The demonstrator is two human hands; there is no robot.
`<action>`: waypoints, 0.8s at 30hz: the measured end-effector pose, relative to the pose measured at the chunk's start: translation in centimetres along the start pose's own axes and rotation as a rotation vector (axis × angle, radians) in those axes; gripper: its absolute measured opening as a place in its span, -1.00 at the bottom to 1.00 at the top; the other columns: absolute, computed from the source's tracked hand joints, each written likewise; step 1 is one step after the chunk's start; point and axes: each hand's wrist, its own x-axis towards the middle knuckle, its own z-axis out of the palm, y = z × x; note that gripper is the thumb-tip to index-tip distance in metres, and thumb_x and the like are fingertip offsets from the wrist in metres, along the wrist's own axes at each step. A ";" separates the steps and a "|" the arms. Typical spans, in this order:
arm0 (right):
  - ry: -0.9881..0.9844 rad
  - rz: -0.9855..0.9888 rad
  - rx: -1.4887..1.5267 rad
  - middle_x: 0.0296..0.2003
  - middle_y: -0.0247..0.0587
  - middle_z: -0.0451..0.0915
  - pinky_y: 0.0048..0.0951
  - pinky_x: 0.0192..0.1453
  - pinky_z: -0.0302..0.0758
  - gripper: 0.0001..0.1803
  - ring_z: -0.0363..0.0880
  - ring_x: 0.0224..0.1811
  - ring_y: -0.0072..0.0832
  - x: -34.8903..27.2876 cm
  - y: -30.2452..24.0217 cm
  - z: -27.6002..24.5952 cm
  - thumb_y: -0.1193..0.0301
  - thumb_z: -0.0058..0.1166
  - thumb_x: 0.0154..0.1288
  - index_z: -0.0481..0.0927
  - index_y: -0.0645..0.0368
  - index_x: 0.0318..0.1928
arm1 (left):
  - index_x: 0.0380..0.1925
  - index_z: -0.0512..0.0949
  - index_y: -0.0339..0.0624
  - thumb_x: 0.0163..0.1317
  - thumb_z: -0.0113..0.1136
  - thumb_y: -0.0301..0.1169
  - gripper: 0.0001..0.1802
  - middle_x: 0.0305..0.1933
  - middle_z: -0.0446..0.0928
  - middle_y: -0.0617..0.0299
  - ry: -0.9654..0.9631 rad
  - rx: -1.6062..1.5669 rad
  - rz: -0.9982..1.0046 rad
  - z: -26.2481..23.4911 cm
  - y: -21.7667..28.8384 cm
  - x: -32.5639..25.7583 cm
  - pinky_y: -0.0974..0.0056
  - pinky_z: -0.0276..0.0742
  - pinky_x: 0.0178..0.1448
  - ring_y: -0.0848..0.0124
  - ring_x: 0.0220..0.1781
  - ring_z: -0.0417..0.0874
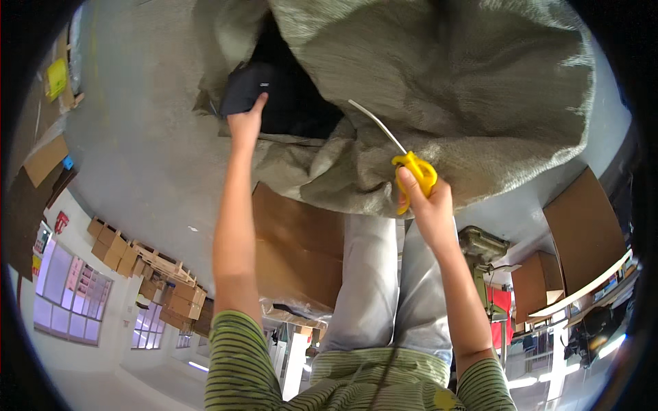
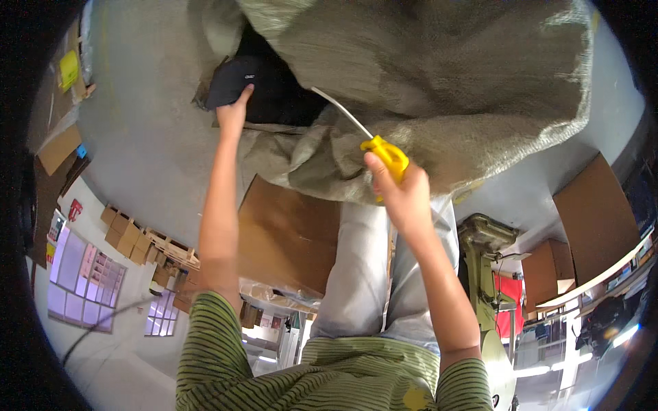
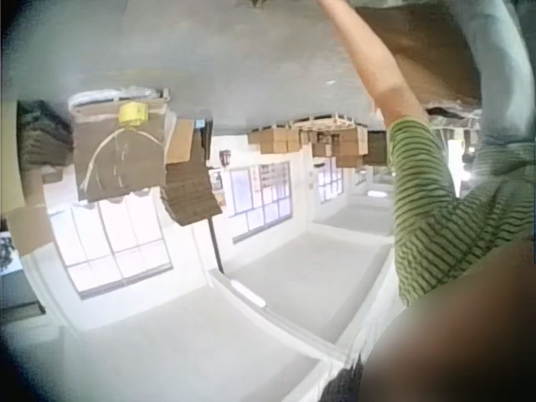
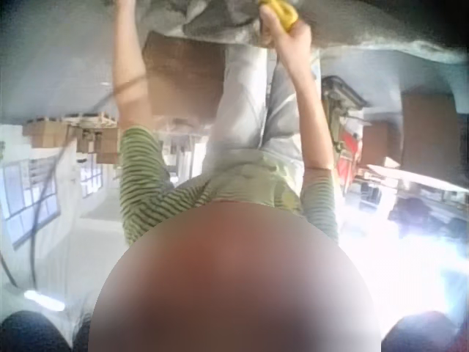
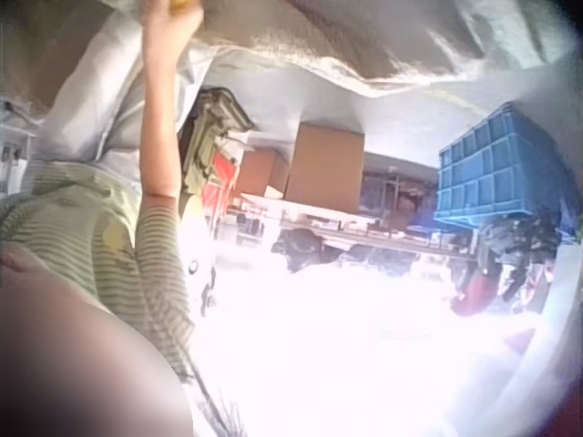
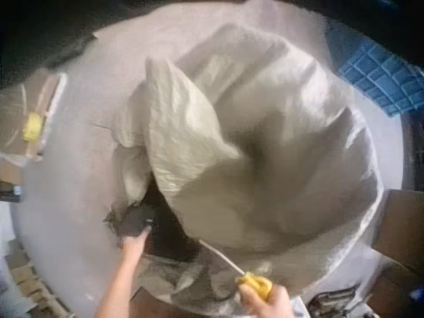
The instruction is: Removing black bags from a large woven sack and inspecting or organizing them using a yellow handheld device.
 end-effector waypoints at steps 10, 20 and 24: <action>-0.283 -0.007 -0.624 -0.52 0.02 0.60 -0.27 -0.30 0.48 -0.40 0.62 -0.43 -0.18 -1.8 -6.6 -0.8 -0.06 0.13 0.12 0.60 0.36 -0.29 | -0.02 0.45 -0.43 0.17 0.25 -0.26 -0.51 0.08 0.47 0.10 0.465 -0.484 -0.275 -3.7 11.8 -5.0 0.29 0.31 0.20 0.34 0.07 0.47; -0.112 -0.261 -0.752 -0.49 0.15 0.57 -0.12 -0.24 0.47 -0.41 0.58 -0.35 -0.01 -3.2 -9.9 -1.3 -0.06 0.12 0.10 0.59 0.34 -0.33 | 0.12 0.40 -0.22 0.29 -0.21 0.17 -0.30 0.09 0.48 0.10 0.461 -1.084 -0.872 -3.8 13.7 -6.2 0.20 0.39 0.20 0.31 0.06 0.51; -0.241 -0.164 -0.704 -0.50 0.15 0.58 -0.15 -0.23 0.47 -0.37 0.59 -0.35 -0.03 -3.0 -10.5 -1.7 -0.09 0.13 0.07 0.59 0.36 -0.33 | 0.14 0.38 -0.13 0.31 -0.12 0.03 -0.43 0.02 0.49 0.21 0.119 -1.147 -0.316 -4.5 10.5 -8.0 0.21 0.37 0.23 0.31 0.07 0.50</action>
